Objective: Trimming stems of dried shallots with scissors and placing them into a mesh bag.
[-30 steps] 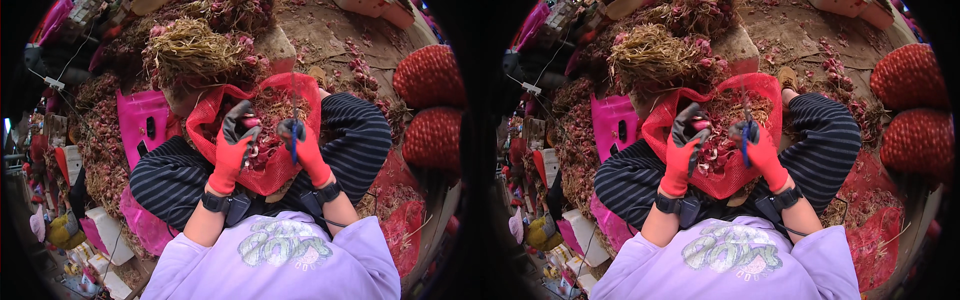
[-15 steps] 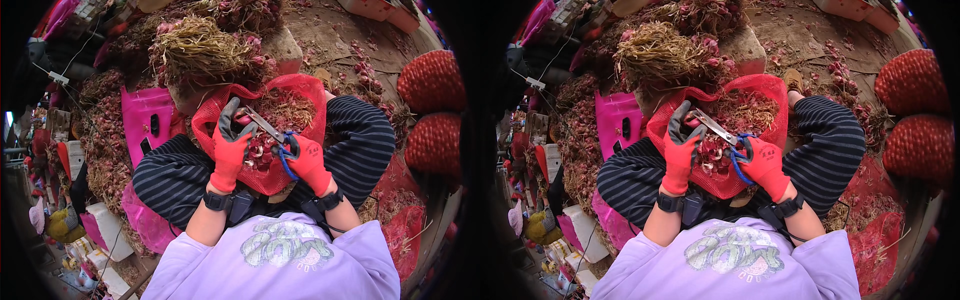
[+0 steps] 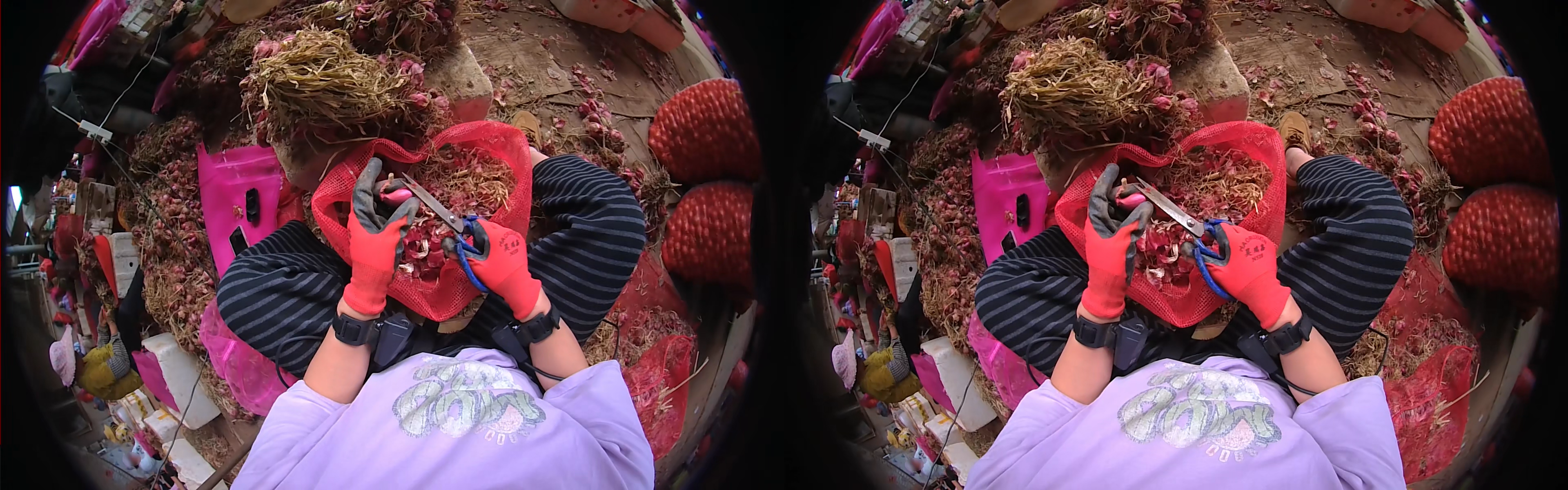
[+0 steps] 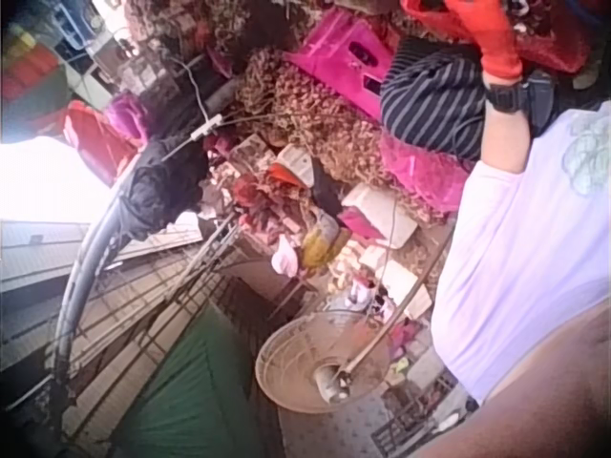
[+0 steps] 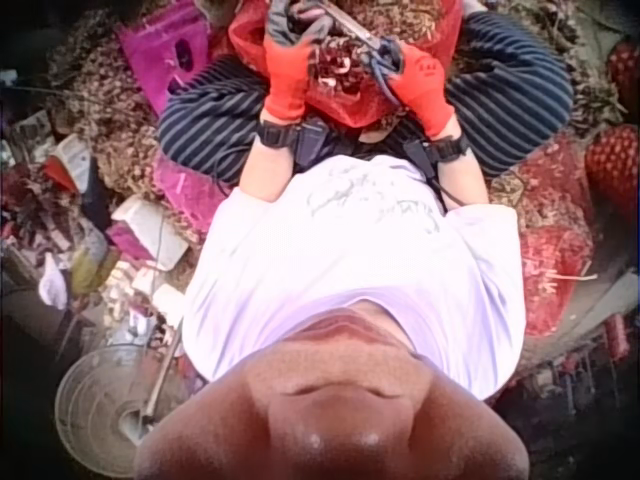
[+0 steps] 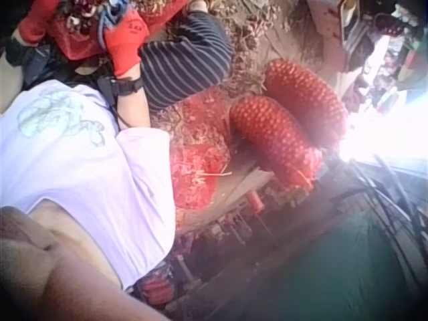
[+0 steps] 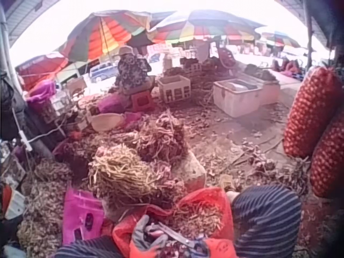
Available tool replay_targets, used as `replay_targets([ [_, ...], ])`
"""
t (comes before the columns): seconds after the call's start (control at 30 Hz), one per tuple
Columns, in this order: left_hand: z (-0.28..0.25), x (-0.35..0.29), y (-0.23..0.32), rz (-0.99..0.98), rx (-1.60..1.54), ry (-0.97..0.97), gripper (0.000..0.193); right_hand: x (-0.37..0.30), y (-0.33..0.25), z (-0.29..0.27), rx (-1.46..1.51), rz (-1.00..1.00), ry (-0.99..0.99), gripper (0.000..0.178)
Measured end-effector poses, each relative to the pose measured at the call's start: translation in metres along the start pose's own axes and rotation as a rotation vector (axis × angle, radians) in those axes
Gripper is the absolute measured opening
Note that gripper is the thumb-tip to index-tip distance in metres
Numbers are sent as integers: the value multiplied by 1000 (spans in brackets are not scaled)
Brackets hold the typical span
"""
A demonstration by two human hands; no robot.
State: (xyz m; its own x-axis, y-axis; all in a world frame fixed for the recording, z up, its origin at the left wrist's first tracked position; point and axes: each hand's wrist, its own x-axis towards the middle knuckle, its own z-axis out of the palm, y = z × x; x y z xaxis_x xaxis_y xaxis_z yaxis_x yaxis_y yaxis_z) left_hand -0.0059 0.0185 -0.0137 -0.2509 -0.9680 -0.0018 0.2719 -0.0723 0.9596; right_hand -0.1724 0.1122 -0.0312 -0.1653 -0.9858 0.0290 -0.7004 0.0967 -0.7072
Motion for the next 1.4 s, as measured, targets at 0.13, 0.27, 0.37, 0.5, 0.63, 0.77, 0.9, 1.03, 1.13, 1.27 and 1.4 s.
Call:
replay_targets([
  [0.13,-2,-1,-1,-55,-136,-26,65,1,-6,-4,42,-19,27,23],
  [0.27,-3,-1,-3,-58,-209,-52,54,0,4,3,395,215,-30,20],
  [0.37,8,-3,7,-248,-308,-28,40,7,4,-2,862,376,-79,22],
  [0.5,5,-10,1,-608,-505,-69,31,11,-4,-8,1244,399,-109,28],
  [0.63,10,-16,-9,-672,-156,-148,32,13,-23,0,1013,155,16,27],
  [0.77,11,-20,-9,-649,-91,-230,36,10,-23,-4,935,191,0,22],
  [0.9,30,-18,13,-540,43,-155,41,9,-9,-4,1141,324,-51,17],
  [1.03,16,-17,5,-650,-8,-310,42,8,-8,-5,1153,416,-3,15],
  [1.13,10,-15,1,-753,-147,-254,41,8,-1,1,1161,462,74,17],
  [1.27,6,-15,-4,-753,-331,-149,38,10,6,-2,1208,340,34,21],
  [1.4,4,-18,-7,-673,-316,-184,39,12,-21,-4,1033,210,-15,22],
])
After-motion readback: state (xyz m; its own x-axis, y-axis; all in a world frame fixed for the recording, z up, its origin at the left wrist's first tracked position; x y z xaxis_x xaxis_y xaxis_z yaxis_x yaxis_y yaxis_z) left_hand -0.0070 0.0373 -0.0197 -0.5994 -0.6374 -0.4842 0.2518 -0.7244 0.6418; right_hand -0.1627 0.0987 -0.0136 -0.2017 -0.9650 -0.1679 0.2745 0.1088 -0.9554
